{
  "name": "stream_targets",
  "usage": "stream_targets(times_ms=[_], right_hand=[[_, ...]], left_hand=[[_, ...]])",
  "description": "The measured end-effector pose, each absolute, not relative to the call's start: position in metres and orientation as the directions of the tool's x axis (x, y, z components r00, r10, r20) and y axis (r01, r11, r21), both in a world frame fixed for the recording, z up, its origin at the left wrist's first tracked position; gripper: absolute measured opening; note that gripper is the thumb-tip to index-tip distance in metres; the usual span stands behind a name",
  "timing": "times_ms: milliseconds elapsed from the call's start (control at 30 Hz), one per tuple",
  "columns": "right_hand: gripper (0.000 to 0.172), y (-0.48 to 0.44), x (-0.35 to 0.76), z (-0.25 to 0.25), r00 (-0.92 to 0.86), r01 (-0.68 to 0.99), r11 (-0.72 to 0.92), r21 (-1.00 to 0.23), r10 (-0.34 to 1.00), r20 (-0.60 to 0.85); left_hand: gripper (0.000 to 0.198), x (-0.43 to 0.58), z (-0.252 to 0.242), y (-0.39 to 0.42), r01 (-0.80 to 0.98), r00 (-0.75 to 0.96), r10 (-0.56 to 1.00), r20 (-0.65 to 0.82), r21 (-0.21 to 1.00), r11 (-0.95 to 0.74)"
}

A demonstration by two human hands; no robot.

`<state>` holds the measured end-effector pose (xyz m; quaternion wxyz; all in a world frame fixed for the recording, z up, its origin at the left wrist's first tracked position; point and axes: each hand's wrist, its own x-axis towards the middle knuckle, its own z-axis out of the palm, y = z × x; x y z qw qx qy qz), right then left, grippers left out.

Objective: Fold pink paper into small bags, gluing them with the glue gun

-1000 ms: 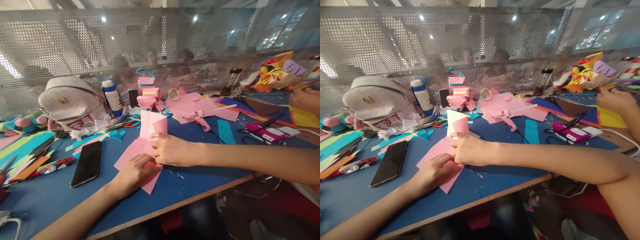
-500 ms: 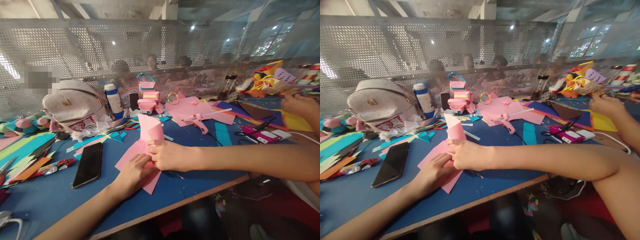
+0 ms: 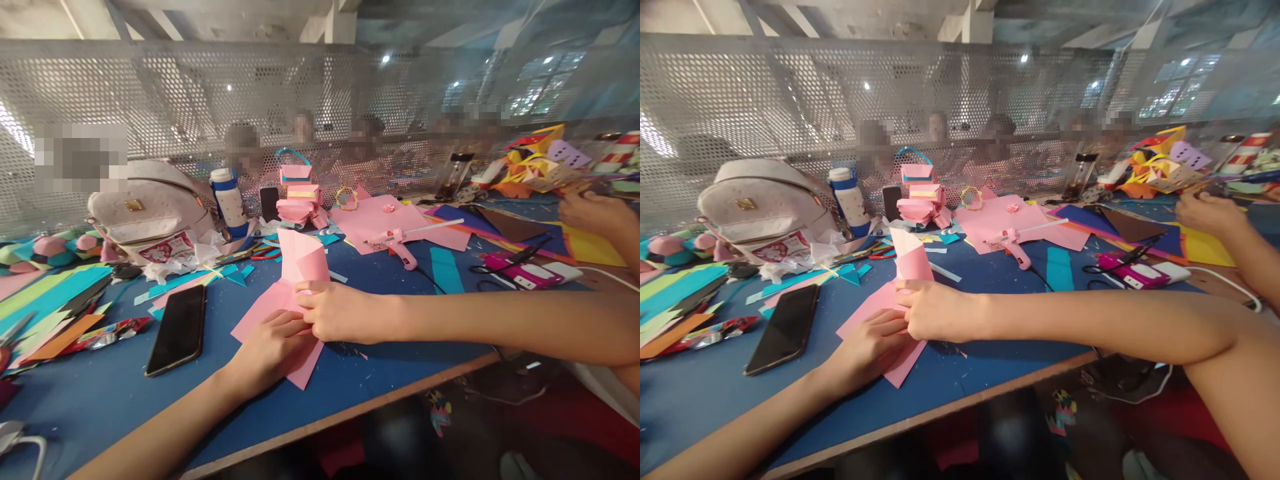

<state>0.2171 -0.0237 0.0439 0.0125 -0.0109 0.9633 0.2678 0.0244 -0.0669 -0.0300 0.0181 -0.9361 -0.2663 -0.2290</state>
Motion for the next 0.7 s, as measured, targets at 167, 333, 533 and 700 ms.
stream_targets(times_ms=[167,333,533,700], right_hand=[[0.018,-0.0225,0.217,0.0428,-1.0,-0.03,0.841,0.541,-0.022,-0.022],[0.019,-0.0227,0.2185,0.0426,-1.0,-0.024,0.835,0.55,-0.026,-0.004],[0.02,-0.0235,0.2193,0.0427,-1.0,-0.017,0.84,0.543,-0.025,0.006],[0.018,-0.0232,0.22,0.0412,-0.999,-0.009,0.837,0.547,-0.029,0.028]], left_hand=[[0.023,0.0267,-0.0244,-0.0679,0.473,0.769,0.485,0.417,0.139,-0.87],[0.025,0.0276,-0.0227,-0.0688,0.465,0.775,0.485,0.405,0.153,-0.872],[0.024,0.0274,-0.0234,-0.069,0.456,0.77,0.482,0.417,0.167,-0.874],[0.024,0.0281,-0.0238,-0.069,0.46,0.766,0.483,0.424,0.165,-0.873]])
